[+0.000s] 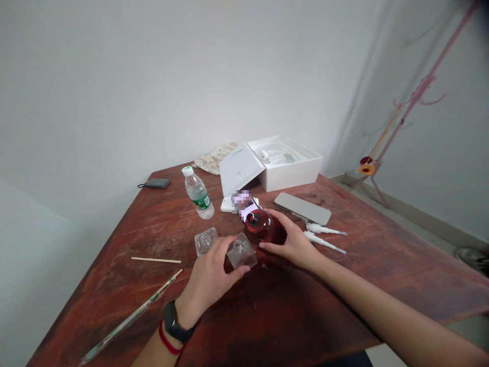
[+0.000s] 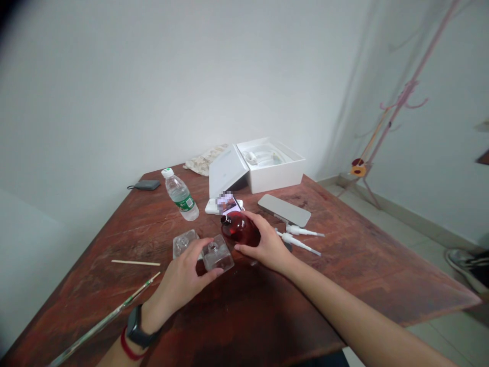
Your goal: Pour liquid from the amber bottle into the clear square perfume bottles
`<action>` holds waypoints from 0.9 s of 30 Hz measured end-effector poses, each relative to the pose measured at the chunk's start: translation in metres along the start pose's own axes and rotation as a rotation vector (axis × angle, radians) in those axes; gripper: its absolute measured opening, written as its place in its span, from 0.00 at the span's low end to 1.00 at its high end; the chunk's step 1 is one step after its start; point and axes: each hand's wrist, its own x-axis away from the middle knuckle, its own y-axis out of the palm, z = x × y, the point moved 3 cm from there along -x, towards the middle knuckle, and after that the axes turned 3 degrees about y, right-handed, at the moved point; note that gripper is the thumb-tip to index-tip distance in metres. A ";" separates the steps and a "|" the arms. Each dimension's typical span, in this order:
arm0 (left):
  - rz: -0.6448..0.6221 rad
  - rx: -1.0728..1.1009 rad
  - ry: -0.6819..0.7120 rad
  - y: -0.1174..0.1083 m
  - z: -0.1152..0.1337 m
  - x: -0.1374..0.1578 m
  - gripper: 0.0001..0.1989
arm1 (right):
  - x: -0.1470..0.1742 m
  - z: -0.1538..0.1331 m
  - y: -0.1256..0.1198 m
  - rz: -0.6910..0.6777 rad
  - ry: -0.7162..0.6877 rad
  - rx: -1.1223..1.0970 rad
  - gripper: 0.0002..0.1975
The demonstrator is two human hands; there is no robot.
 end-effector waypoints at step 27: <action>0.012 0.025 0.023 -0.008 0.003 -0.002 0.28 | 0.002 -0.005 -0.010 0.004 -0.341 0.461 0.37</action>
